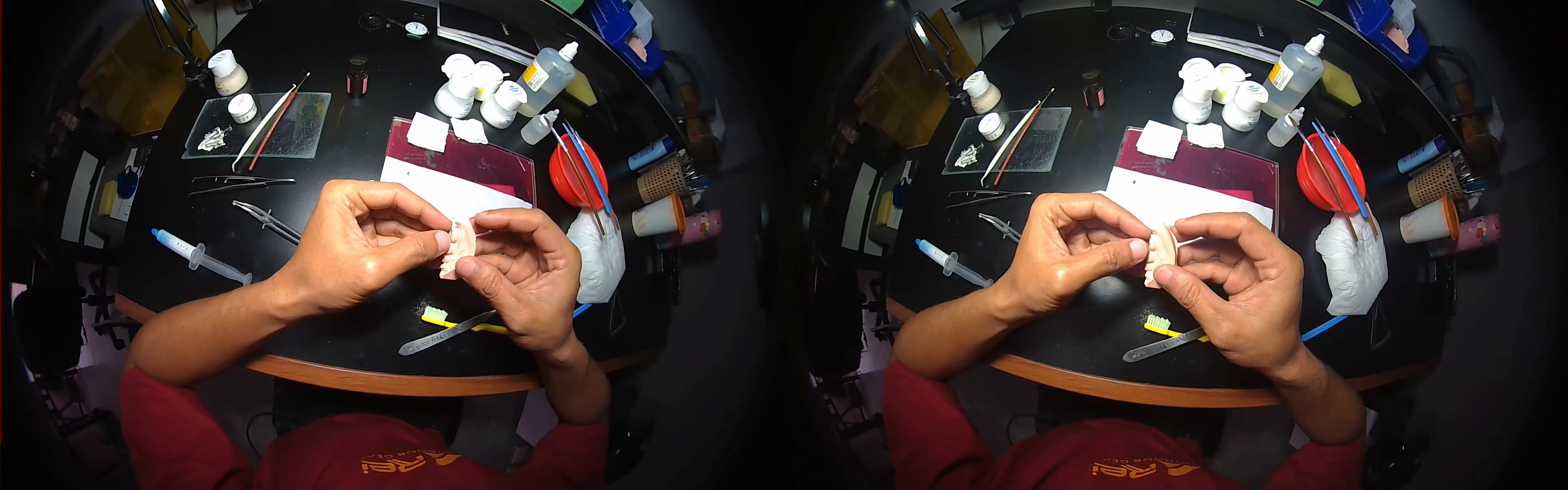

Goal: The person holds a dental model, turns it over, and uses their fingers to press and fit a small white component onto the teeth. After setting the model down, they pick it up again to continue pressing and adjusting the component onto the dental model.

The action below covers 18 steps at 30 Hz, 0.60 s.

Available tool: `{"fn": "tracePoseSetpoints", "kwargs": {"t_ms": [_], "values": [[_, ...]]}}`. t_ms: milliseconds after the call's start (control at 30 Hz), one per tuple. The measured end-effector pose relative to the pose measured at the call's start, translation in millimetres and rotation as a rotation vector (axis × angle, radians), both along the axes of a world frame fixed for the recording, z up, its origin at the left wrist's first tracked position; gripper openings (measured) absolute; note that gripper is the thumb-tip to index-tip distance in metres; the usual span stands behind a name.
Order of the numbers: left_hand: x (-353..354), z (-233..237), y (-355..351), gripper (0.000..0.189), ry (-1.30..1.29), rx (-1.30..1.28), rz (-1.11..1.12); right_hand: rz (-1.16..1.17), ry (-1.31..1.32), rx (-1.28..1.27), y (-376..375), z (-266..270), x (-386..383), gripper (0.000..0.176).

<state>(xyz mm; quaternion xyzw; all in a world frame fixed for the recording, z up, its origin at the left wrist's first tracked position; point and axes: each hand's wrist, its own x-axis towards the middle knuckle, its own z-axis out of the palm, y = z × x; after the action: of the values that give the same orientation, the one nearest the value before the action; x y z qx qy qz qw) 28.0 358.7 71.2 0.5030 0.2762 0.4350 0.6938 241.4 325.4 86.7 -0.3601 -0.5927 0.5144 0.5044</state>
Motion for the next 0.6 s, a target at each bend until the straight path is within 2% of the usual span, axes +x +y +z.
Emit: {"fn": "tracePoseSetpoints", "kwargs": {"t_ms": [233,433,600], "values": [[0.6,-2.9,0.3,0.014,-0.015,0.026,0.007,0.013,-0.035,-0.032,-1.1,0.4,-0.3,0.033],[-2.1,-3.1,1.1,0.011,0.077,0.121,0.006,0.019,-0.065,0.021,0.4,0.6,1.5,0.032],[0.3,-6.3,0.1,0.011,0.024,0.104,0.029,0.005,-0.065,0.023,0.5,-1.7,0.8,0.032]]}}
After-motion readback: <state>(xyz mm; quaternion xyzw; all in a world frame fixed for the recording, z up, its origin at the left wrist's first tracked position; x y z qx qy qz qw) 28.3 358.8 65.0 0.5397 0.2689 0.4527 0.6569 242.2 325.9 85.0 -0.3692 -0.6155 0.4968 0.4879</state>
